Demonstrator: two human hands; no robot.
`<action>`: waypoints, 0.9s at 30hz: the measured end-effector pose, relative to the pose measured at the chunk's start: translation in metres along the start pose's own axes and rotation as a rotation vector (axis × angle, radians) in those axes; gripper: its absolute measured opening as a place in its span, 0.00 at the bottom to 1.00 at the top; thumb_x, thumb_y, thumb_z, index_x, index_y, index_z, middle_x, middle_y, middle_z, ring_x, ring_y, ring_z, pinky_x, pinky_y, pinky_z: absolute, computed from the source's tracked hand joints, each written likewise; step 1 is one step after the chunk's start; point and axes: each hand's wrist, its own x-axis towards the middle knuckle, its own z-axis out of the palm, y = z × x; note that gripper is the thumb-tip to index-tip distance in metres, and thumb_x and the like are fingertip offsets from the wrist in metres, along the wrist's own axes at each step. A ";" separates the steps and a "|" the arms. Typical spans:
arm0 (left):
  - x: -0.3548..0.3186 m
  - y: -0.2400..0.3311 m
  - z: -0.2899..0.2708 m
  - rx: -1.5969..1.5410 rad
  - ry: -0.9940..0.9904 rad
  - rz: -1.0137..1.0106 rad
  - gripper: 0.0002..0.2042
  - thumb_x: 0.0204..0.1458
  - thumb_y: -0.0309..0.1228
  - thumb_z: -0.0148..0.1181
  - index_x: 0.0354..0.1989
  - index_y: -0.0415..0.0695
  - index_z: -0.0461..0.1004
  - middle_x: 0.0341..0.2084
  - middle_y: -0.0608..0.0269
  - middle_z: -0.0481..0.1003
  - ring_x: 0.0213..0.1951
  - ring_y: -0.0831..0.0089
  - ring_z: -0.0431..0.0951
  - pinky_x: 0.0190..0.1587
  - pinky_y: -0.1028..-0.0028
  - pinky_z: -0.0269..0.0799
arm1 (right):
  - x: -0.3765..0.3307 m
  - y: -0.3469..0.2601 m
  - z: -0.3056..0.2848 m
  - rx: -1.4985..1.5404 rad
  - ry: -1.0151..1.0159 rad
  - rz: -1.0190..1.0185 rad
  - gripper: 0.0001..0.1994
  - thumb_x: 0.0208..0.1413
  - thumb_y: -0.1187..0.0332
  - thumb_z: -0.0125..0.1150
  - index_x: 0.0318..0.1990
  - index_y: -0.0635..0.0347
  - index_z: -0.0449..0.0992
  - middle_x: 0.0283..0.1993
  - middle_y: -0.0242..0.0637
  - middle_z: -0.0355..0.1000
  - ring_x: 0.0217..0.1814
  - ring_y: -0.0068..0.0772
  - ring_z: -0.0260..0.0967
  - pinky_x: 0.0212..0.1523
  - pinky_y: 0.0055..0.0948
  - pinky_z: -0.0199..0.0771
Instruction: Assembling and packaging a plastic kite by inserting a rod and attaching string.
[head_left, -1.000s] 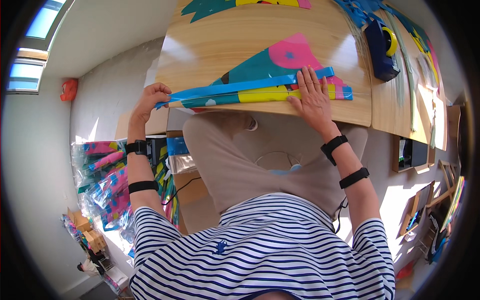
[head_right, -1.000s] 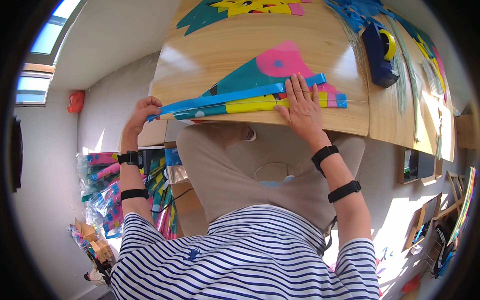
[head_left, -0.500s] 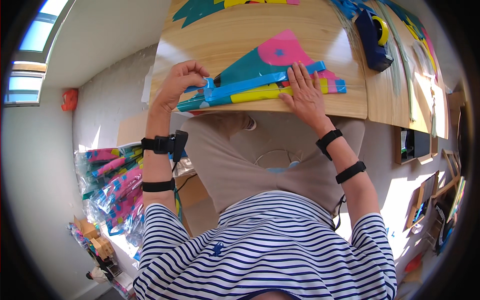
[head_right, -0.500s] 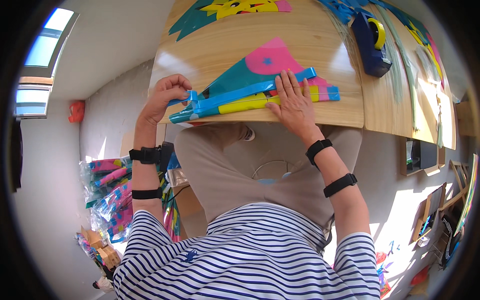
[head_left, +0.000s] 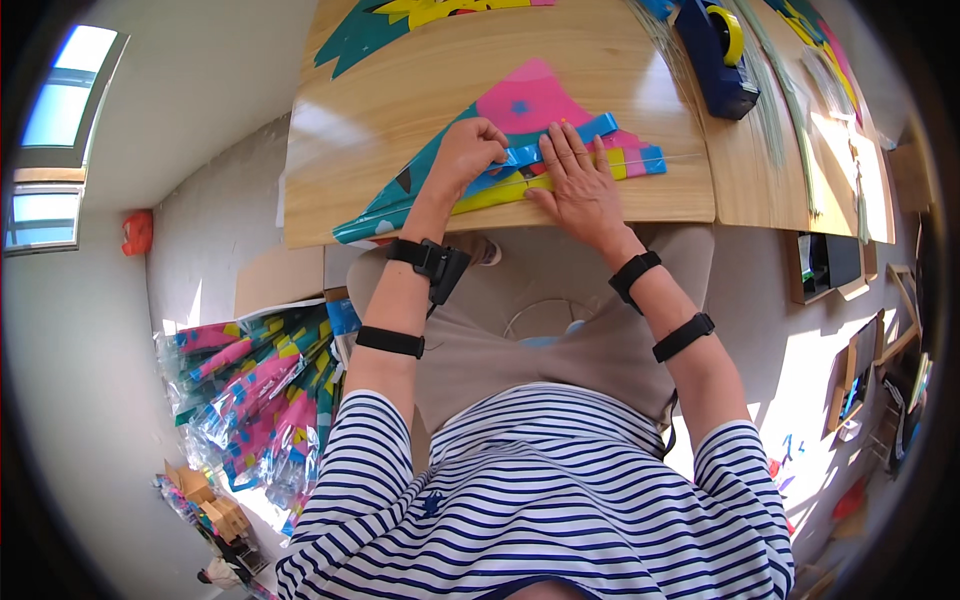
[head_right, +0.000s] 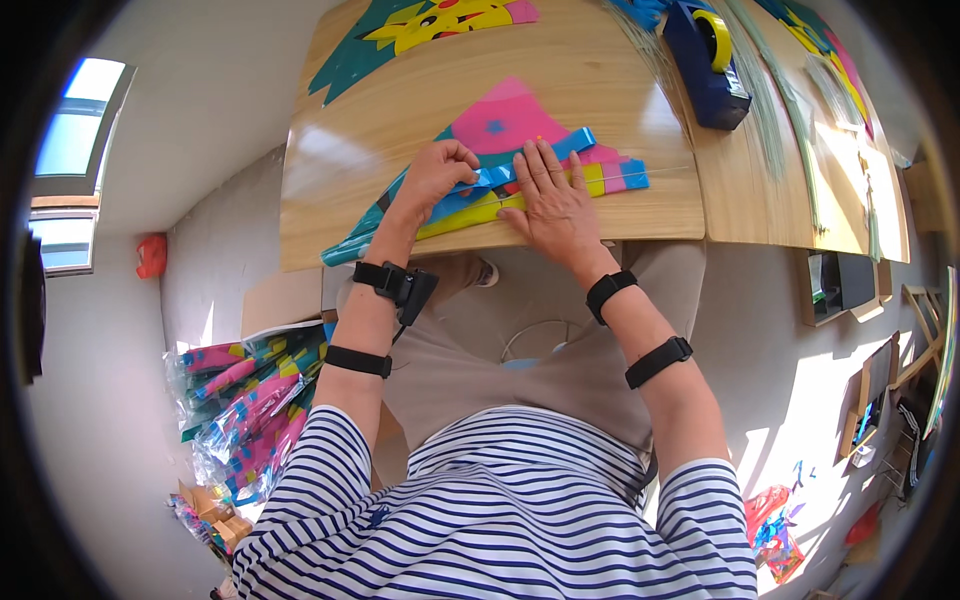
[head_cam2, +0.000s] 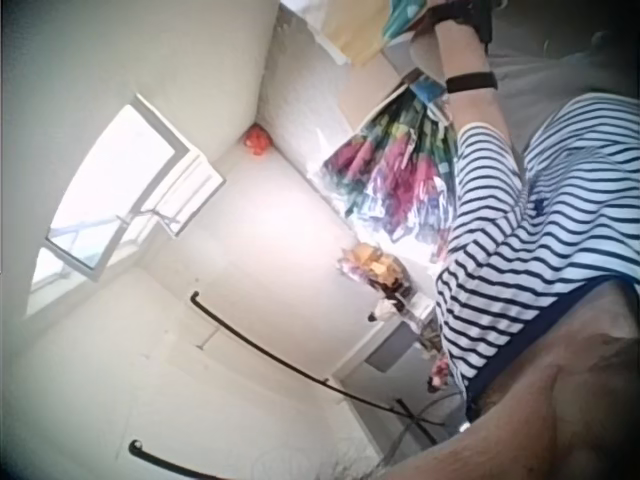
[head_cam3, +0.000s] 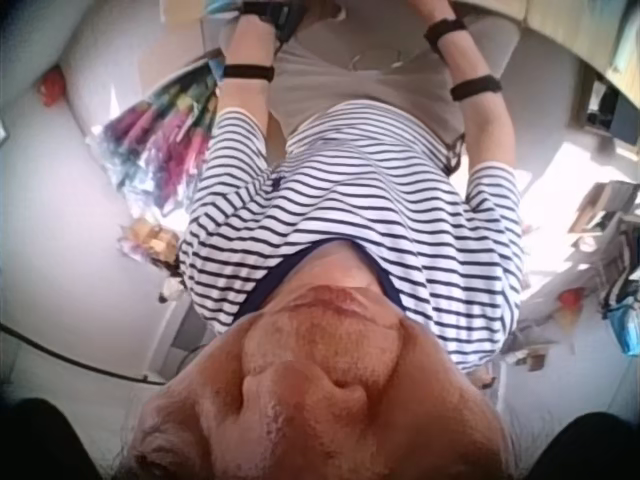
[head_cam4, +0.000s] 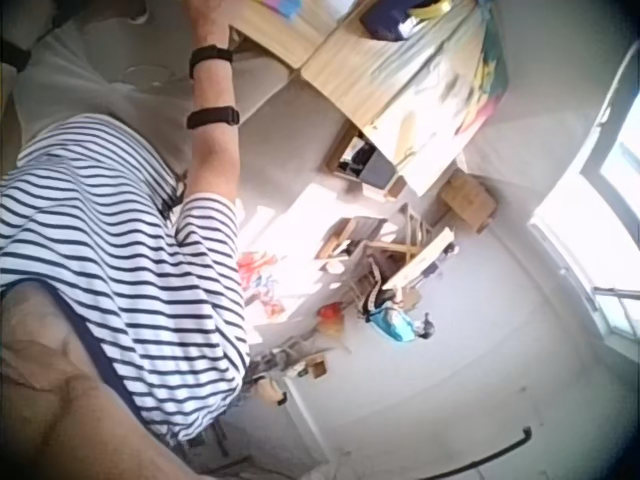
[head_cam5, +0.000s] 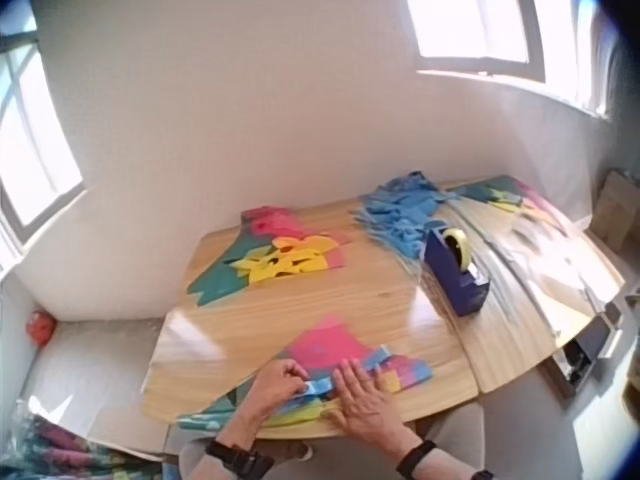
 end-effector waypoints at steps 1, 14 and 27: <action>0.002 -0.001 0.001 -0.015 0.009 0.006 0.06 0.43 0.19 0.61 0.32 0.35 0.77 0.26 0.61 0.76 0.26 0.74 0.77 0.30 0.75 0.74 | 0.000 0.000 0.000 0.003 0.000 0.000 0.39 0.61 0.41 0.50 0.70 0.61 0.60 0.77 0.41 0.51 0.82 0.39 0.40 0.77 0.54 0.36; 0.012 -0.020 0.013 0.114 0.054 0.102 0.05 0.48 0.23 0.64 0.32 0.36 0.77 0.24 0.62 0.77 0.28 0.76 0.77 0.31 0.76 0.73 | 0.001 -0.001 -0.003 0.025 -0.003 0.001 0.39 0.60 0.41 0.52 0.70 0.61 0.61 0.77 0.41 0.51 0.82 0.39 0.38 0.77 0.53 0.34; 0.008 -0.018 0.011 -0.076 0.001 0.021 0.10 0.55 0.30 0.56 0.35 0.34 0.78 0.25 0.58 0.79 0.28 0.73 0.79 0.31 0.76 0.73 | 0.003 -0.004 -0.010 0.020 -0.086 0.021 0.36 0.59 0.41 0.53 0.65 0.62 0.66 0.74 0.42 0.57 0.82 0.40 0.39 0.77 0.54 0.35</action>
